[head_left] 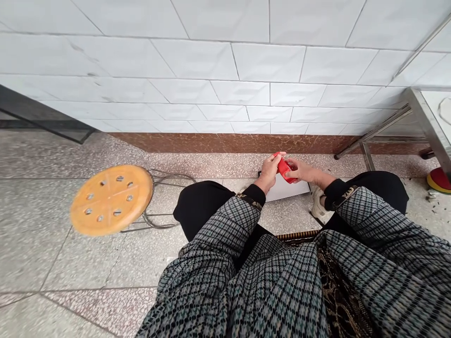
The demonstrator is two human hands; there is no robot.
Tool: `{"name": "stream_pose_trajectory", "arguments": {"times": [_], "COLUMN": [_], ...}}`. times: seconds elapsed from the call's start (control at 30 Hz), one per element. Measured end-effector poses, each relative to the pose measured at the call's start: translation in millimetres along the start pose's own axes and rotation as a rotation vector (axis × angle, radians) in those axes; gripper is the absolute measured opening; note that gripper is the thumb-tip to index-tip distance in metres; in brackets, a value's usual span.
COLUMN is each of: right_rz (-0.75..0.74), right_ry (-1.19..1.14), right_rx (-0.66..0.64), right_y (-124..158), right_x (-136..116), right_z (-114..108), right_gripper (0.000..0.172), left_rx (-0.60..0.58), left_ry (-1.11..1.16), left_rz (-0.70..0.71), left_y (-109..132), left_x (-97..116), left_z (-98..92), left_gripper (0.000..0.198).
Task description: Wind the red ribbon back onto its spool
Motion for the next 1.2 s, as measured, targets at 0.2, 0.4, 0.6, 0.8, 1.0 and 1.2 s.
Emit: {"name": "stream_pose_trajectory", "arguments": {"times": [0.2, 0.4, 0.6, 0.8, 1.0, 1.2], "right_rz": [-0.060, -0.260, -0.425, -0.506, -0.493, -0.109], "right_ry": [0.058, 0.373, 0.658, 0.747, 0.634, 0.128], "right_rx": [-0.067, 0.042, 0.092, 0.158, 0.221, 0.122], "right_y": [0.1, 3.0, 3.1, 1.6, 0.5, -7.0], "right_x": [-4.0, -21.8, -23.8, -19.1, -21.4, -1.9], "right_z": [1.3, -3.6, -1.1, -3.7, -5.2, -6.5], "right_gripper": [0.059, 0.066, 0.082, 0.085, 0.087, 0.074], "left_rx": [0.014, -0.073, -0.070, -0.010, 0.051, 0.042], "left_ry": [0.021, 0.149, 0.299, 0.329, 0.269, -0.022], "left_rz": [-0.064, -0.113, -0.212, -0.147, -0.031, 0.098], "left_y": [-2.4, -2.4, 2.7, 2.0, 1.1, 1.7], "left_x": [-2.5, -10.3, -16.4, -19.7, -10.3, -4.6], "left_z": [-5.8, 3.7, 11.6, 9.5, 6.9, 8.7], "left_gripper": [0.019, 0.012, 0.008, 0.014, 0.012, 0.022]}}
Point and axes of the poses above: each hand's wrist, its own y-axis away from the middle knuckle, its own z-axis out of the palm, x = y × z, the point moved 7 cm from there along -y, towards the middle knuckle, and after that the axes turned 12 degrees about -x, right-handed, at the moved point
